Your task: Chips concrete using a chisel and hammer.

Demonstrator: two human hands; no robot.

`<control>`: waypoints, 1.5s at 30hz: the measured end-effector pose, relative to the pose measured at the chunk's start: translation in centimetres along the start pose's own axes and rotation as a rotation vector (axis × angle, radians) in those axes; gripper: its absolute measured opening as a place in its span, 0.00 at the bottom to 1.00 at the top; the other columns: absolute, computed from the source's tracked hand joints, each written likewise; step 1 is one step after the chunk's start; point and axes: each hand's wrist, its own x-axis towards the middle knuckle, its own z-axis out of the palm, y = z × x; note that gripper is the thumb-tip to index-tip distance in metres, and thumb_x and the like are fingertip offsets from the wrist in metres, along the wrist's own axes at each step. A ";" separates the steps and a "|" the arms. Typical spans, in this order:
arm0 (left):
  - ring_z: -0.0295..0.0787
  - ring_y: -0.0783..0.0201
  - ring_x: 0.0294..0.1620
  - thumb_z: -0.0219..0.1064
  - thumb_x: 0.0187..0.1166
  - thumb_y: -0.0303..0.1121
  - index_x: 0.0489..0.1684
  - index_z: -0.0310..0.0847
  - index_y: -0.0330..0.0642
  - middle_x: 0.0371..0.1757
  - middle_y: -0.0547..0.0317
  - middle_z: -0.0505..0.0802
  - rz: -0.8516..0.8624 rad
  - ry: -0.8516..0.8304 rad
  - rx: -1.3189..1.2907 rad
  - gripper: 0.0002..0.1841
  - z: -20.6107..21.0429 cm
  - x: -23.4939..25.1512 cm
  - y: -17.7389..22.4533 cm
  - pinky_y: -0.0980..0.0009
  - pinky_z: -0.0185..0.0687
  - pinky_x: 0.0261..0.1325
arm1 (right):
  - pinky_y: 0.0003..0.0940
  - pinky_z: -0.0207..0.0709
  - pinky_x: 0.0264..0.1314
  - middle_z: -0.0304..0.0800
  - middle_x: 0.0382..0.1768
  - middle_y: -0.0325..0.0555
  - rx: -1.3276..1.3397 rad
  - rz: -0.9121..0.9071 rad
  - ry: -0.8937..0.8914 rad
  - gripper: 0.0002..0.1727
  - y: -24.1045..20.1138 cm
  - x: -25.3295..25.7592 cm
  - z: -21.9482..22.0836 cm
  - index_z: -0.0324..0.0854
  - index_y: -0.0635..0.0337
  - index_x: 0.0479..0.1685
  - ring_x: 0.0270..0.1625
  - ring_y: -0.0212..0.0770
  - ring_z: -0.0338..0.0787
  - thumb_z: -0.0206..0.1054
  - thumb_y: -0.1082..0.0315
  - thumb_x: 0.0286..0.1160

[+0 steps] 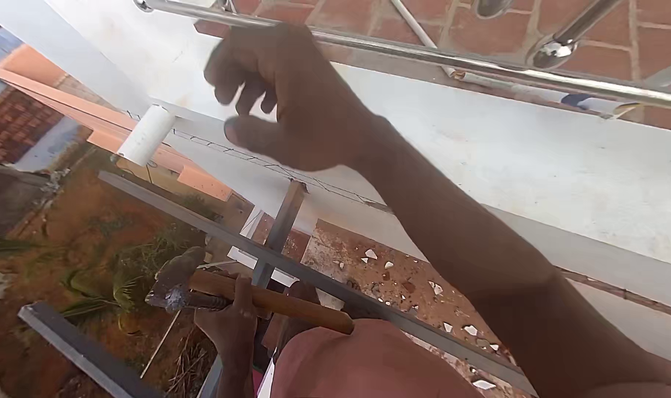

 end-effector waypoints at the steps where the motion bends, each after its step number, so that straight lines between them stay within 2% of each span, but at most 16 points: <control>1: 0.91 0.78 0.26 0.75 0.57 0.25 0.45 0.78 0.31 0.27 0.68 0.91 0.021 -0.052 0.018 0.18 1.0 -0.1 0.2 0.79 0.90 0.29 | 0.41 0.89 0.52 0.94 0.47 0.41 0.098 0.066 -0.145 0.24 0.8 -5.1 4.5 0.87 0.59 0.60 0.49 0.36 0.93 0.78 0.58 0.66; 3: 0.89 0.81 0.26 0.76 0.56 0.27 0.43 0.79 0.30 0.27 0.69 0.90 0.062 -0.153 0.052 0.18 3.3 0.0 0.2 0.82 0.89 0.31 | 0.51 0.82 0.66 0.89 0.60 0.54 0.341 0.264 -0.377 0.37 2.6 -13.7 12.4 0.78 0.64 0.74 0.60 0.49 0.89 0.82 0.59 0.62; 5: 0.88 0.84 0.27 0.76 0.57 0.29 0.42 0.79 0.29 0.27 0.69 0.90 0.101 -0.300 0.074 0.18 5.7 0.3 -0.1 0.84 0.88 0.32 | 0.53 0.80 0.65 0.87 0.59 0.63 0.587 0.479 -0.325 0.41 2.9 -19.1 17.2 0.71 0.70 0.78 0.59 0.55 0.88 0.79 0.66 0.60; 9: 0.86 0.81 0.23 0.77 0.61 0.34 0.38 0.82 0.35 0.24 0.70 0.89 0.140 -0.740 0.066 0.15 11.1 0.6 -0.5 0.81 0.86 0.29 | 0.46 0.84 0.51 0.90 0.41 0.52 0.548 0.944 0.191 0.22 1.7 -22.5 19.8 0.81 0.66 0.60 0.43 0.43 0.90 0.70 0.59 0.73; 12: 0.84 0.78 0.24 0.81 0.66 0.48 0.42 0.87 0.41 0.25 0.70 0.90 0.133 -1.232 0.171 0.20 14.6 1.2 -0.5 0.75 0.85 0.31 | 0.42 0.84 0.39 0.88 0.29 0.45 0.276 1.108 0.543 0.19 1.9 -25.9 20.5 0.83 0.65 0.48 0.32 0.38 0.88 0.67 0.55 0.76; 14: 0.81 0.77 0.23 0.78 0.70 0.54 0.40 0.89 0.42 0.25 0.69 0.88 0.169 -1.522 0.310 0.22 16.3 1.8 -0.5 0.74 0.81 0.31 | 0.42 0.81 0.34 0.85 0.26 0.43 0.175 1.254 0.631 0.19 1.3 -29.3 20.5 0.83 0.65 0.50 0.27 0.37 0.85 0.66 0.56 0.74; 16: 0.81 0.67 0.25 0.69 0.77 0.62 0.36 0.88 0.41 0.24 0.62 0.86 0.254 -1.783 0.532 0.27 18.0 2.2 -0.5 0.64 0.80 0.36 | 0.39 0.82 0.31 0.86 0.26 0.42 0.158 1.381 0.732 0.22 -0.2 -32.4 20.9 0.82 0.67 0.56 0.25 0.36 0.84 0.67 0.57 0.71; 20: 0.90 0.48 0.47 0.56 0.88 0.56 0.53 0.84 0.36 0.43 0.45 0.91 0.487 -2.171 0.711 0.27 21.2 1.3 -0.8 0.46 0.82 0.58 | 0.35 0.81 0.21 0.83 0.22 0.37 0.230 1.504 1.114 0.26 -2.9 -35.4 22.9 0.77 0.67 0.62 0.17 0.33 0.82 0.69 0.57 0.70; 22: 0.90 0.48 0.50 0.52 0.91 0.49 0.60 0.80 0.35 0.48 0.43 0.90 0.635 -2.286 0.626 0.24 22.8 0.8 -1.9 0.47 0.84 0.58 | 0.35 0.79 0.17 0.80 0.18 0.36 0.319 1.512 1.325 0.22 -3.6 -36.1 23.0 0.76 0.65 0.57 0.14 0.35 0.80 0.68 0.60 0.70; 25: 0.85 0.43 0.68 0.49 0.95 0.43 0.69 0.76 0.31 0.64 0.37 0.86 0.921 -2.449 0.590 0.23 25.8 -0.5 -3.1 0.48 0.78 0.73 | 0.30 0.78 0.15 0.78 0.14 0.32 0.344 1.335 1.628 0.12 -4.2 -37.3 23.1 0.74 0.61 0.47 0.12 0.32 0.78 0.66 0.67 0.69; 28: 0.88 0.44 0.63 0.55 0.93 0.41 0.62 0.83 0.33 0.56 0.40 0.90 1.219 -2.422 0.387 0.19 28.0 -2.3 -3.6 0.50 0.81 0.70 | 0.28 0.82 0.19 0.84 0.18 0.31 0.265 1.062 1.743 0.05 -4.5 -39.3 22.5 0.77 0.53 0.41 0.15 0.30 0.82 0.68 0.69 0.72; 31: 0.91 0.50 0.55 0.63 0.89 0.41 0.55 0.88 0.40 0.49 0.49 0.92 1.450 -2.322 0.193 0.15 29.7 -4.2 -3.0 0.53 0.86 0.58 | 0.30 0.87 0.28 0.90 0.25 0.34 0.161 1.211 1.740 0.05 -4.7 -41.6 20.8 0.83 0.55 0.38 0.23 0.32 0.89 0.71 0.68 0.67; 36: 0.92 0.47 0.56 0.64 0.87 0.34 0.58 0.85 0.35 0.51 0.43 0.92 1.402 -2.413 0.211 0.13 31.0 -9.3 -1.3 0.51 0.87 0.62 | 0.24 0.79 0.17 0.81 0.18 0.26 -0.050 1.435 1.756 0.17 -4.3 -44.4 22.8 0.80 0.59 0.46 0.15 0.23 0.80 0.68 0.53 0.75; 40: 0.91 0.40 0.54 0.56 0.93 0.33 0.74 0.71 0.31 0.55 0.35 0.89 1.286 -2.668 0.723 0.18 33.3 -14.8 1.5 0.45 0.85 0.59 | 0.29 0.82 0.17 0.80 0.20 0.27 0.185 1.207 1.948 0.24 -4.1 -43.1 26.8 0.70 0.59 0.63 0.15 0.27 0.80 0.69 0.53 0.78; 42: 0.90 0.42 0.49 0.54 0.93 0.32 0.80 0.64 0.35 0.53 0.37 0.88 1.266 -2.697 0.950 0.20 34.5 -17.3 3.1 0.45 0.85 0.55 | 0.29 0.82 0.17 0.81 0.20 0.27 0.224 1.175 2.001 0.22 -4.0 -42.2 28.5 0.72 0.56 0.60 0.15 0.28 0.81 0.71 0.52 0.78; 45: 0.86 0.53 0.41 0.55 0.90 0.25 0.79 0.61 0.38 0.50 0.46 0.85 1.286 -2.732 1.066 0.20 36.8 -20.5 4.2 0.53 0.86 0.47 | 0.27 0.83 0.19 0.83 0.21 0.27 0.198 1.233 2.008 0.20 -3.5 -42.2 30.4 0.75 0.57 0.55 0.17 0.26 0.82 0.70 0.51 0.78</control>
